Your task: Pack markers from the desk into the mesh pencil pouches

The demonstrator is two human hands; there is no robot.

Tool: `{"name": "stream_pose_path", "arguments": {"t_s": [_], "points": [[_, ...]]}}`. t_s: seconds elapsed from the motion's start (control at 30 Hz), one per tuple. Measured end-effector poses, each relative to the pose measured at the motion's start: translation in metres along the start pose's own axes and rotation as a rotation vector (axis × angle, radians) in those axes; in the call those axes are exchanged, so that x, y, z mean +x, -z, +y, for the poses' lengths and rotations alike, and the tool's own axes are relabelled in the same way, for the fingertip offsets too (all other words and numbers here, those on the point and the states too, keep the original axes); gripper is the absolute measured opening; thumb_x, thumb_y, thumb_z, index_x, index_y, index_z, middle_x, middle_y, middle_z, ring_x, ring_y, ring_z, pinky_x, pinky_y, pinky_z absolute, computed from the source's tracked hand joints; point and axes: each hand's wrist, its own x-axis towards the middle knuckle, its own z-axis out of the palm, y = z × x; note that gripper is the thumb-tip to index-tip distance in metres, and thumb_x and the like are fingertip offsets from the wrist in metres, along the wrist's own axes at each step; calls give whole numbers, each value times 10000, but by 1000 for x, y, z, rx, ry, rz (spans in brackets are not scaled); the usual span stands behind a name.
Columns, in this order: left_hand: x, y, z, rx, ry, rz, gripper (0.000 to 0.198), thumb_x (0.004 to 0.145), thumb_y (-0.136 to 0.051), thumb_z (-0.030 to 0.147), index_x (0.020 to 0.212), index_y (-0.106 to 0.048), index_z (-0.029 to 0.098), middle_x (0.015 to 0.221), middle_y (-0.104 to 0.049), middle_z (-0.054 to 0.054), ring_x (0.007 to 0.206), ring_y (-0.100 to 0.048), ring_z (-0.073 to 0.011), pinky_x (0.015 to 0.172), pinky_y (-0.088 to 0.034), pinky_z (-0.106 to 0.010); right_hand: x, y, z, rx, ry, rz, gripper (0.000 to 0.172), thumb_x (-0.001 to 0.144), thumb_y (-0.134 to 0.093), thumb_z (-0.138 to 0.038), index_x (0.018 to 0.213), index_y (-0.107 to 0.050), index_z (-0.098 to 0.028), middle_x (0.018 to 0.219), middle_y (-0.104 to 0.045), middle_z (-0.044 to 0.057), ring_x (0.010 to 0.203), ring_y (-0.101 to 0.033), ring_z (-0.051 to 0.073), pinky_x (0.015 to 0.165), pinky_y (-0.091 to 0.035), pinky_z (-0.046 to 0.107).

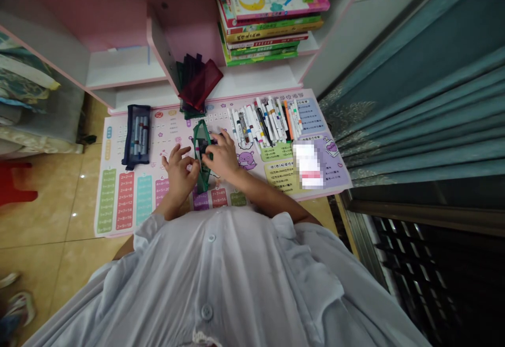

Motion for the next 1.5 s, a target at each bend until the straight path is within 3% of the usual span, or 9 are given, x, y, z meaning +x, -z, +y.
{"name": "stream_pose_path", "arguments": {"t_s": [0.17, 0.33, 0.9, 1.07, 1.27, 1.5], "points": [[1, -1, 1, -25, -2, 37, 194, 857, -527, 252, 678, -588, 208, 1289, -658, -90, 1437, -403, -324, 1164, -142, -703, 19, 13, 33, -190, -81, 143, 199, 882, -591, -302, 908, -750, -186, 1397, -559, 134, 1467, -311, 372, 1195, -288, 575], [0, -1, 4, -46, -5, 30, 193, 853, -533, 247, 670, -582, 210, 1288, -658, -100, 1441, -395, -334, 1150, -163, -711, 36, 18, 59, -332, -182, 76, 276, 864, -596, -289, 1039, -719, -116, 1498, -453, 194, 1492, -224, 429, 1203, -237, 627], [0, 1, 5, -50, -4, 32, 188, 843, -546, 257, 665, -585, 210, 1290, -657, -105, 1439, -394, -345, 1141, -162, -722, 48, 5, 65, -364, -188, 49, 245, 821, -588, -236, 933, -760, -103, 1497, -469, 214, 1501, -223, 435, 1195, -196, 695], [0, 1, 4, -53, -12, 37, 189, 845, -552, 268, 668, -582, 212, 1284, -660, -109, 1435, -399, -345, 1133, -165, -727, 40, 12, 56, -303, -168, 79, 186, 800, -599, -229, 844, -753, -135, 1489, -497, 178, 1485, -269, 419, 1188, -200, 701], [-1, -2, 2, -56, -20, 38, 172, 844, -550, 262, 683, -585, 213, 1289, -656, -105, 1438, -395, -339, 1142, -147, -718, 11, 31, 18, -155, -121, 174, 168, 783, -646, -279, 645, -685, -190, 1442, -544, 118, 1486, -258, 418, 1162, -261, 655], [-1, -2, 1, -53, -22, 29, 166, 855, -547, 265, 708, -603, 213, 1303, -647, -98, 1441, -391, -335, 1159, -143, -695, -11, 34, -16, -46, -75, 14, 161, 762, -704, -274, 626, -696, -188, 1428, -562, 98, 1488, -264, 402, 1173, -265, 590]]}}
